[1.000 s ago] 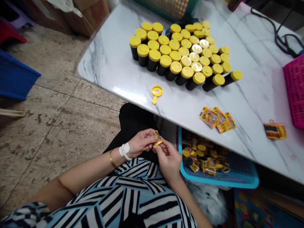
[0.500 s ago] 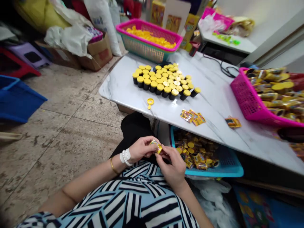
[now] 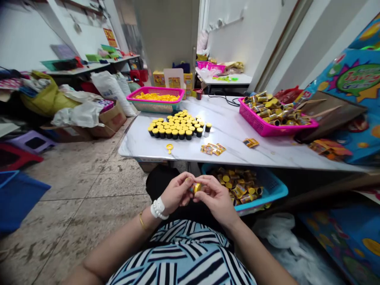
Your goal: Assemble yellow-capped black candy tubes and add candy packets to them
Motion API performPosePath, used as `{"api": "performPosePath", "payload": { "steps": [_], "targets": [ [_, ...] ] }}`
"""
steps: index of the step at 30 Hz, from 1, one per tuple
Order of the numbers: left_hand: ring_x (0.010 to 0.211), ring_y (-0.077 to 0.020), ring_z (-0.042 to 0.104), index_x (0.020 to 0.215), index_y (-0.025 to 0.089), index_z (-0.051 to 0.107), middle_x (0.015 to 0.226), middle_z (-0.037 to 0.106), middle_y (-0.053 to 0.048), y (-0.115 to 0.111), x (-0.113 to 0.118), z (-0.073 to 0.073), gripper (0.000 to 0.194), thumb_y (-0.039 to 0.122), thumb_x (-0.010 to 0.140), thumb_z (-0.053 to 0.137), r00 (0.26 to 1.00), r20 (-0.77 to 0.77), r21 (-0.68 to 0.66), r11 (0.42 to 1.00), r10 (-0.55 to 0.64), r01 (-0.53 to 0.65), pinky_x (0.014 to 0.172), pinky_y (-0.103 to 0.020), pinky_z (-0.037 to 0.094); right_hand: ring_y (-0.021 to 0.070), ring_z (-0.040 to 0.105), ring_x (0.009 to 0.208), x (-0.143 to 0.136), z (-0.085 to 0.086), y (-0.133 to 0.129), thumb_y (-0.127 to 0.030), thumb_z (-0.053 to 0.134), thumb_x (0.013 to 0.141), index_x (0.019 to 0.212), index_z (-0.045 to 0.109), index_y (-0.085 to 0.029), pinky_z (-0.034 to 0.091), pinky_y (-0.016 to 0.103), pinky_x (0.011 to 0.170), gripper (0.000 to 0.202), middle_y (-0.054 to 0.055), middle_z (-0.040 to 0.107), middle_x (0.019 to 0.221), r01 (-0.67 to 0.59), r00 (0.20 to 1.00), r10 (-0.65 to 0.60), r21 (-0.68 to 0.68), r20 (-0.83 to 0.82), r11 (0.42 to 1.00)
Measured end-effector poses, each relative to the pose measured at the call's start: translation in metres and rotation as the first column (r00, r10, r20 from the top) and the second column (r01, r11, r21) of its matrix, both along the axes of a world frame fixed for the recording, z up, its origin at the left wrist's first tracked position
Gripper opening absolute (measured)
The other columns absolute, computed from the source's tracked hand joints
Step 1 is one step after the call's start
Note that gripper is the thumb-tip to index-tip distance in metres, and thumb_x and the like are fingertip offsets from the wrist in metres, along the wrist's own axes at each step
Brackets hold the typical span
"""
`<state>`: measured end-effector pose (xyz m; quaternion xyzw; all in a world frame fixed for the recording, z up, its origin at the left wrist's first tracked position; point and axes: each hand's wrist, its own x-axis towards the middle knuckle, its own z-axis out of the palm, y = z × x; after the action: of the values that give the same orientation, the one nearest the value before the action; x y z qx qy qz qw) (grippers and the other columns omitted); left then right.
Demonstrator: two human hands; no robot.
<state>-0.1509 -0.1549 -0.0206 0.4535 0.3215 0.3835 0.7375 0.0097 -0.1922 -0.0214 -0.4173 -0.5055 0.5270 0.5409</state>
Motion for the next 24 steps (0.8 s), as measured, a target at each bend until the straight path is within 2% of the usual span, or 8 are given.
{"api": "performPosePath", "payload": {
  "steps": [3, 6, 8, 13, 17, 20, 22, 24],
  "targets": [
    [0.028, -0.0047, 0.038, 0.095, 0.018, 0.052, 0.053, 0.057, 0.005, 0.007, -0.004, -0.018, 0.048, 0.062, 0.081, 0.061, 0.995, 0.097, -0.156, 0.987, -0.016, 0.032, 0.029, -0.015, 0.023, 0.0131, 0.067, 0.065, -0.005, -0.023, 0.016, -0.031, 0.078, 0.075, 0.086, 0.072, -0.02, 0.064, 0.029, 0.055, 0.016, 0.002, 0.059, 0.097, -0.004, 0.999, 0.003, -0.012, -0.044, 1.0],
    [0.024, -0.0037, 0.032, 0.091, 0.018, 0.052, 0.049, 0.056, 0.006, 0.018, -0.006, -0.035, 0.052, 0.065, 0.076, 0.065, 0.994, 0.108, -0.25, 0.968, 0.015, 0.012, 0.028, -0.015, 0.02, 0.0123, 0.066, 0.06, -0.012, -0.041, 0.03, -0.029, 0.078, 0.075, 0.08, 0.069, -0.02, 0.063, 0.028, 0.05, 0.014, -0.001, 0.056, 0.091, 0.064, 0.995, -0.065, -0.006, -0.079, 0.998],
    [0.023, -0.0032, 0.029, 0.085, 0.018, 0.051, 0.045, 0.053, 0.007, 0.025, -0.006, -0.043, 0.052, 0.067, 0.076, 0.064, 0.995, 0.084, -0.288, 0.957, 0.051, -0.025, 0.028, -0.015, 0.017, 0.0116, 0.066, 0.057, -0.015, -0.047, 0.036, -0.03, 0.076, 0.078, 0.079, 0.069, -0.02, 0.062, 0.027, 0.049, 0.013, -0.001, 0.055, 0.09, 0.114, 0.992, -0.114, 0.001, -0.048, 0.994],
    [0.026, -0.0012, 0.025, 0.075, 0.017, 0.05, 0.04, 0.044, 0.01, 0.038, 0.0, -0.058, 0.051, 0.065, 0.073, 0.068, 0.994, 0.085, -0.357, 0.933, 0.072, -0.037, 0.03, -0.015, 0.012, 0.0117, 0.067, 0.06, -0.015, -0.042, 0.039, -0.035, 0.074, 0.079, 0.09, 0.073, -0.022, 0.064, 0.029, 0.055, 0.017, 0.002, 0.057, 0.096, 0.098, 0.986, -0.095, -0.017, 0.135, 0.995],
    [0.027, -0.0019, 0.026, 0.079, 0.015, 0.054, 0.042, 0.048, 0.007, 0.041, 0.005, -0.065, 0.052, 0.066, 0.074, 0.067, 0.984, 0.173, -0.423, 0.899, -0.047, 0.117, 0.031, -0.016, 0.013, 0.0102, 0.064, 0.052, -0.015, -0.04, 0.035, -0.033, 0.074, 0.079, 0.081, 0.073, -0.021, 0.061, 0.027, 0.046, 0.011, 0.001, 0.056, 0.09, 0.194, 0.97, -0.193, 0.008, 0.15, 0.981],
    [0.027, -0.0021, 0.024, 0.079, 0.015, 0.054, 0.042, 0.049, 0.007, 0.041, 0.011, -0.069, 0.052, 0.066, 0.074, 0.066, 0.971, 0.22, -0.444, 0.876, -0.095, 0.186, 0.03, -0.017, 0.012, 0.0105, 0.064, 0.056, -0.015, -0.043, 0.031, -0.028, 0.071, 0.082, 0.09, 0.072, -0.023, 0.06, 0.026, 0.047, 0.01, 0.002, 0.056, 0.093, 0.224, 0.944, -0.23, 0.049, 0.239, 0.973],
    [0.026, -0.0022, 0.022, 0.079, 0.016, 0.053, 0.04, 0.046, 0.008, 0.04, 0.014, -0.071, 0.051, 0.065, 0.075, 0.066, 0.967, 0.238, -0.456, 0.868, -0.093, 0.195, 0.029, -0.017, 0.012, 0.0145, 0.067, 0.07, -0.014, -0.043, 0.028, -0.024, 0.072, 0.08, 0.105, 0.07, -0.026, 0.06, 0.026, 0.055, 0.025, 0.005, 0.058, 0.1, 0.202, 0.889, -0.231, 0.115, 0.396, 0.973],
    [0.026, -0.0023, 0.021, 0.079, 0.017, 0.053, 0.039, 0.044, 0.009, 0.039, 0.017, -0.074, 0.048, 0.062, 0.076, 0.066, 0.966, 0.243, -0.485, 0.85, -0.091, 0.203, 0.03, -0.016, 0.013, 0.0178, 0.066, 0.082, -0.011, -0.043, 0.024, -0.019, 0.071, 0.079, 0.112, 0.066, -0.026, 0.06, 0.026, 0.06, 0.035, 0.007, 0.059, 0.103, 0.152, 0.793, -0.25, 0.218, 0.555, 0.964]
  ]
}}
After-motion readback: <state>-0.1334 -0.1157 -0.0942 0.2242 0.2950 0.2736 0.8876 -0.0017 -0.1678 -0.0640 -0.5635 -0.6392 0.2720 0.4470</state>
